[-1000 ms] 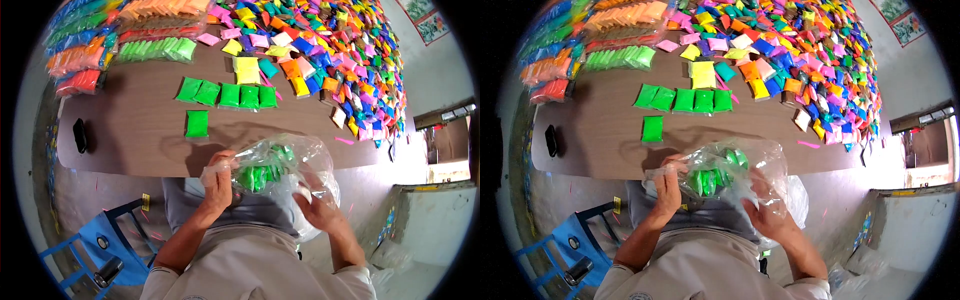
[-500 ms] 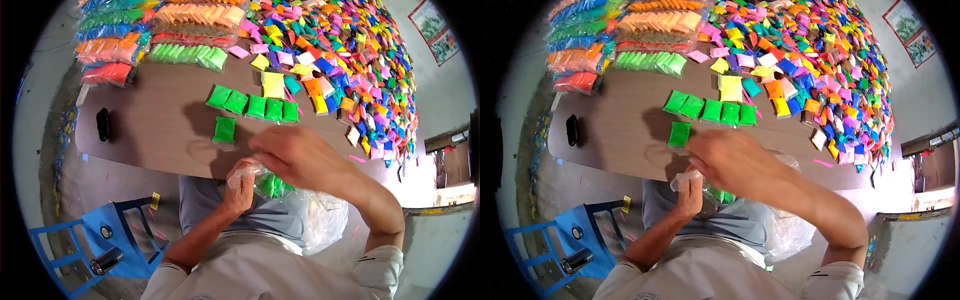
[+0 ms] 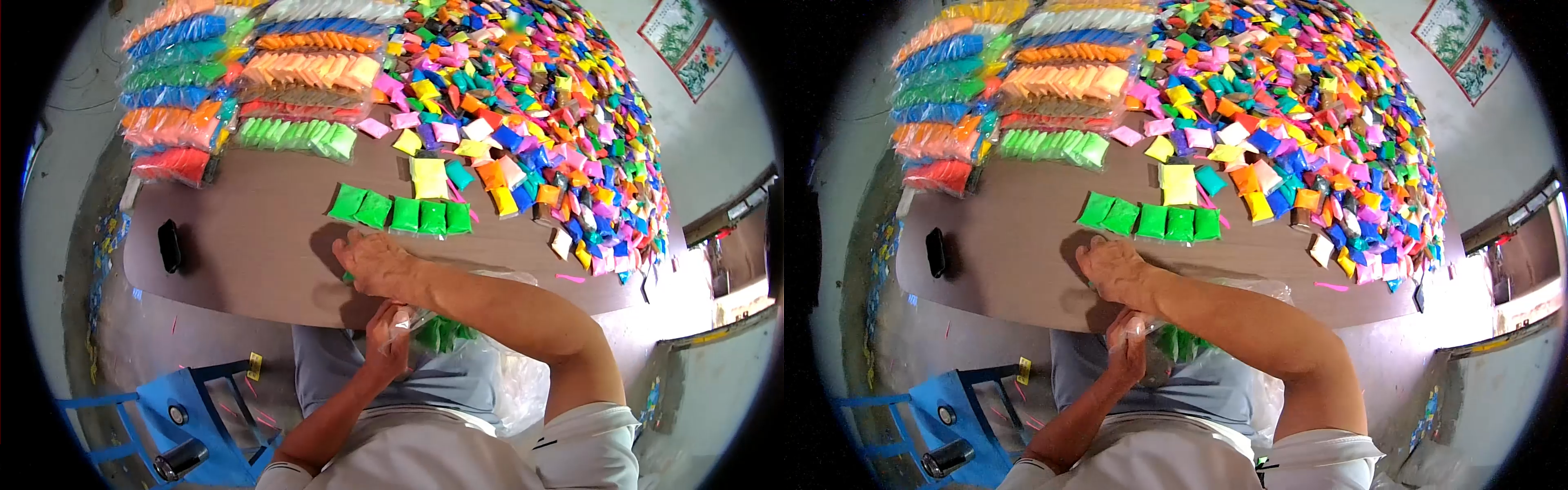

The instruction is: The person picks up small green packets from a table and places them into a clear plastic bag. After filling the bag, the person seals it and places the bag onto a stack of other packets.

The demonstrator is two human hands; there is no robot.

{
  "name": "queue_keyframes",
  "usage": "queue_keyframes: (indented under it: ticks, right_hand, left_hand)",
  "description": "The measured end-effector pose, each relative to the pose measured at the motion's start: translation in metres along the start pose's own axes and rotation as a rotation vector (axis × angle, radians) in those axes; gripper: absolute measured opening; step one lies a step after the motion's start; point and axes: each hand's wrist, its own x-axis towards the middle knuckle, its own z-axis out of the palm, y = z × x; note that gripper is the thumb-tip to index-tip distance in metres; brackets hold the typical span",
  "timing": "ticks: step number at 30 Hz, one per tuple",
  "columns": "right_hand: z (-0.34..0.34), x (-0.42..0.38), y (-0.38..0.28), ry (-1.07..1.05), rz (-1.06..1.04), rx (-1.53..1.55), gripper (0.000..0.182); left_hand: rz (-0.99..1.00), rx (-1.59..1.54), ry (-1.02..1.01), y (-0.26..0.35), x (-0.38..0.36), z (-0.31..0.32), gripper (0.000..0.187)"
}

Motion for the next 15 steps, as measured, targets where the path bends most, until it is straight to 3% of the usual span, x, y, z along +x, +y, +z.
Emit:
queue_keyframes:
  ticks: [3, 6, 8, 10, 15]
  right_hand:
    - [0.006, -0.021, 0.016, 0.117, -0.118, 0.072, 0.066]
    - [-0.051, -0.043, 0.025, -0.091, 0.070, 0.276, 0.069]
    - [-0.059, -0.065, 0.059, 0.130, 0.110, 0.205, 0.064]
    - [-0.070, -0.086, 0.097, 0.153, 0.258, 0.092, 0.062]
    - [-0.028, -0.117, 0.155, 0.172, 0.313, 0.136, 0.067]
  left_hand:
    - [-0.040, 0.012, 0.014, 0.001, -0.001, -0.001, 0.021]
    - [-0.189, -0.080, 0.006, 0.014, 0.004, -0.002, 0.017]
    - [-0.129, -0.043, -0.024, 0.009, 0.003, -0.004, 0.016]
    - [-0.139, -0.069, -0.028, 0.010, 0.003, -0.004, 0.017]
    - [-0.149, -0.076, 0.000, 0.006, 0.003, -0.002, 0.018]
